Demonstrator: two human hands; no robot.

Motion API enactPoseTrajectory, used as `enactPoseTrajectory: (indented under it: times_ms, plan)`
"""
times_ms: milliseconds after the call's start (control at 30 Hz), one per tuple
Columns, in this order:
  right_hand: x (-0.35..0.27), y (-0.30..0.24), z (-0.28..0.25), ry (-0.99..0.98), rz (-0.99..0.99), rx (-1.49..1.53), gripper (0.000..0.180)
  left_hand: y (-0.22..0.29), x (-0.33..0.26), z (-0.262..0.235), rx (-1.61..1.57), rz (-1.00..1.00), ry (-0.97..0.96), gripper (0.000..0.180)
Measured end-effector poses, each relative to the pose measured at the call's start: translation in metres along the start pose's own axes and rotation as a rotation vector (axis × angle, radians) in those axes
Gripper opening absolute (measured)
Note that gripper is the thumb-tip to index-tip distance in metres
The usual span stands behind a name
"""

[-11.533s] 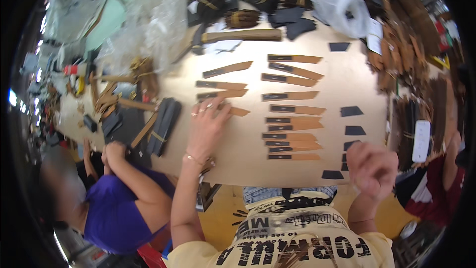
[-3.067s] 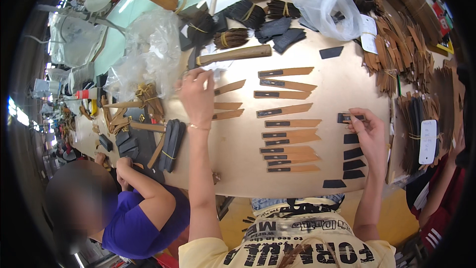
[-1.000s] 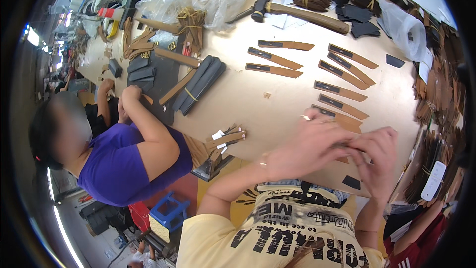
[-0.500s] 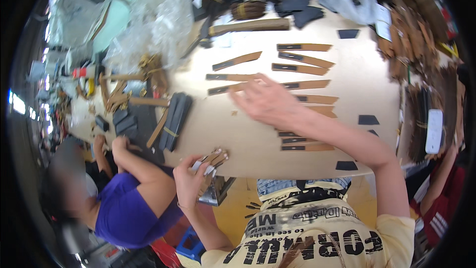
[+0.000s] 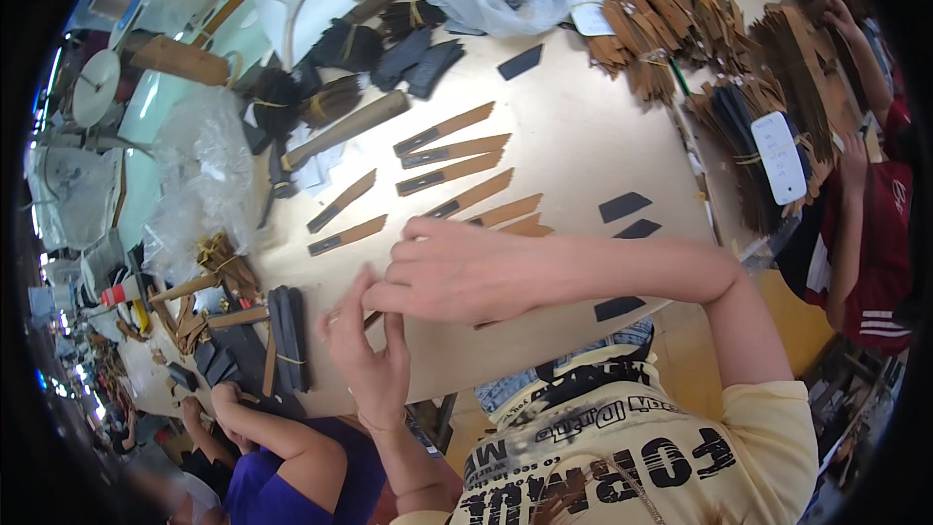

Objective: The person repeatedly picks small rectangular pieces from a table, aligns them with white labels, and presses them together. The person then places the labeled pieces into a growing pile on the table. The process is repeated continuously throughout the clip.

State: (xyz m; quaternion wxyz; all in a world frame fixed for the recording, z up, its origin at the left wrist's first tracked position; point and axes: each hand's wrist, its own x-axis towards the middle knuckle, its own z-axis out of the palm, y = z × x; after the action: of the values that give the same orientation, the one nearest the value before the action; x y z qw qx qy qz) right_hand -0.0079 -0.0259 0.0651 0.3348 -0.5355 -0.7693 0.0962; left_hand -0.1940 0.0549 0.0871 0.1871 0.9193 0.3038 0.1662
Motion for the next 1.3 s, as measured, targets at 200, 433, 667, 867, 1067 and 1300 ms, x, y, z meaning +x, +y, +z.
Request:
enactPoseTrajectory:
  times_ms: [200,433,667,867,1067,1300]
  plan:
    - [-0.107,0.001,-0.074,0.256,0.635,0.258,0.031,0.039,0.016,0.036,-0.592,-0.136,-0.269,0.012]
    - [-0.191,-0.006,-0.073,0.156,1.102,-0.147,0.04,0.06,0.013,0.063,-0.888,-0.266,-0.533,0.016]
    - [-0.197,0.022,-0.058,0.273,0.925,-0.273,0.037,0.084,0.028,0.079,-0.93,-0.119,-0.602,0.02]
    - [-0.192,0.012,-0.064,0.6,0.957,0.304,0.032,0.101,0.039,0.086,-0.949,-0.086,-0.772,0.02]
    - [-0.186,-0.017,-0.072,0.415,0.966,0.522,0.027,0.107,0.045,0.102,-0.897,-0.119,-0.69,0.019]
    - [-0.176,0.003,-0.062,0.546,1.189,0.443,0.019,0.104,0.053,0.125,-0.797,-0.21,-0.508,0.021]
